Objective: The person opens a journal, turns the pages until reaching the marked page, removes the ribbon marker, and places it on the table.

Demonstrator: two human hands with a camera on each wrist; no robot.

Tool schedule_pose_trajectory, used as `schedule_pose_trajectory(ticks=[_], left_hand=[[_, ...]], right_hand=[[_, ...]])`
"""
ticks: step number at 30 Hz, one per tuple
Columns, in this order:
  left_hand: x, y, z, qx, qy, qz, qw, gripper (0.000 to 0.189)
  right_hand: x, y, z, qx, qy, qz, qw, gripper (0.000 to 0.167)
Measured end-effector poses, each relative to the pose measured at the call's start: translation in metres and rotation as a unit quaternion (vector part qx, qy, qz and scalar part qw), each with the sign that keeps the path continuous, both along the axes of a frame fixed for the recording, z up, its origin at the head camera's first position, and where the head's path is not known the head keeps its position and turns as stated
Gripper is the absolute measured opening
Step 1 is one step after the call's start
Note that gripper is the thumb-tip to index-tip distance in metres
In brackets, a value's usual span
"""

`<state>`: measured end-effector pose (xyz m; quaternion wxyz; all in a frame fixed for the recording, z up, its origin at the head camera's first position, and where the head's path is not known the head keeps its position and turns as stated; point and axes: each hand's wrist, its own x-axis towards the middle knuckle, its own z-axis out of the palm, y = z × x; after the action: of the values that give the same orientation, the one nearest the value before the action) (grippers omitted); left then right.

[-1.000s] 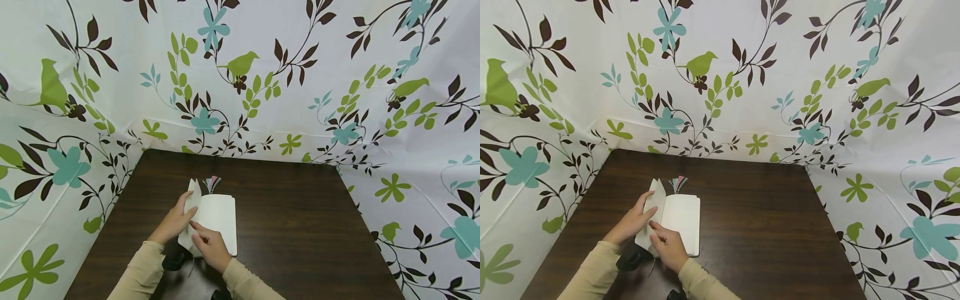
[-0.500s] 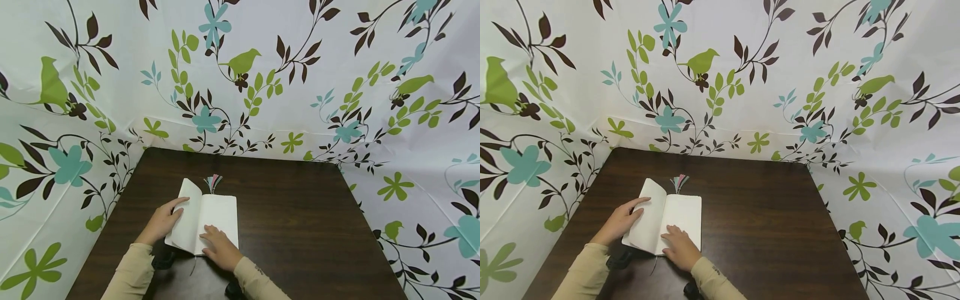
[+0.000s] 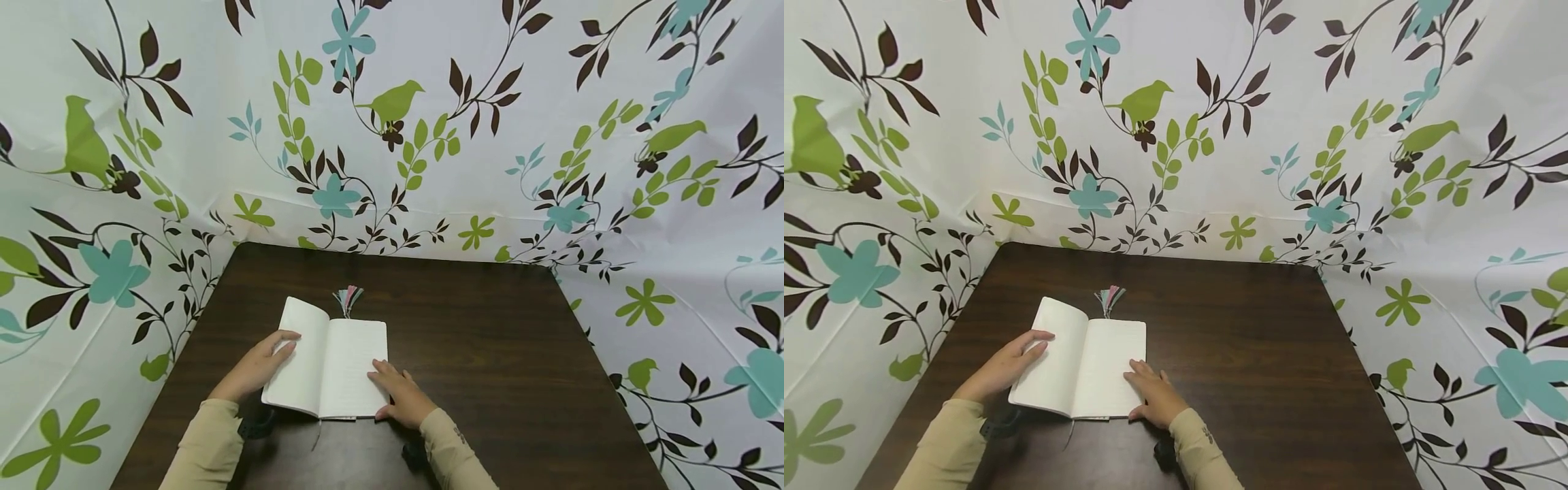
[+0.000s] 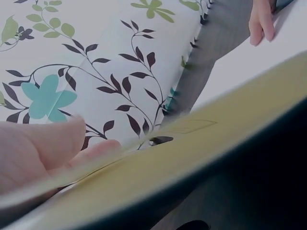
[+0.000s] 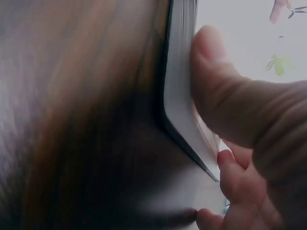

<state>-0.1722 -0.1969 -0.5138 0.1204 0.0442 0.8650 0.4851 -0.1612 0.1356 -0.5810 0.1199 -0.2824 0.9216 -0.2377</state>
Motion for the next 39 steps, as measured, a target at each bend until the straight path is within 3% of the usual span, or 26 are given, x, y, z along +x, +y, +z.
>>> schedule_pose_trajectory(ticks=[13,17,22,25,29,33,39], left_hand=[[0.002,0.003,0.0,-0.011,0.022,-0.005,0.9997,0.044],[0.003,0.005,0.0,-0.011,0.025,-0.005,0.9996,0.043],[0.0,0.005,-0.001,-0.008,0.031,-0.006,0.9995,0.043],[-0.001,0.005,-0.002,-0.004,0.033,-0.006,0.9994,0.042],[0.0,0.005,-0.004,-0.002,0.033,-0.007,0.9994,0.041],[0.003,0.005,-0.002,0.013,0.01,-0.002,0.9999,0.041],[0.006,0.006,0.001,0.039,-0.012,0.001,0.9992,0.051]], right_hand=[[-0.003,0.002,-0.003,0.033,0.097,0.012,0.9947,0.071],[-0.002,0.0,-0.002,0.027,0.119,0.006,0.9925,0.064],[-0.004,-0.006,0.0,0.009,0.178,-0.006,0.9839,0.054],[-0.004,-0.014,-0.003,-0.009,0.216,-0.03,0.9759,0.067],[0.0,-0.028,-0.008,-0.052,0.245,-0.062,0.9661,0.101],[0.008,-0.045,-0.006,-0.117,0.219,-0.05,0.9674,0.116],[0.02,-0.072,0.0,-0.18,0.098,0.02,0.9785,0.102]])
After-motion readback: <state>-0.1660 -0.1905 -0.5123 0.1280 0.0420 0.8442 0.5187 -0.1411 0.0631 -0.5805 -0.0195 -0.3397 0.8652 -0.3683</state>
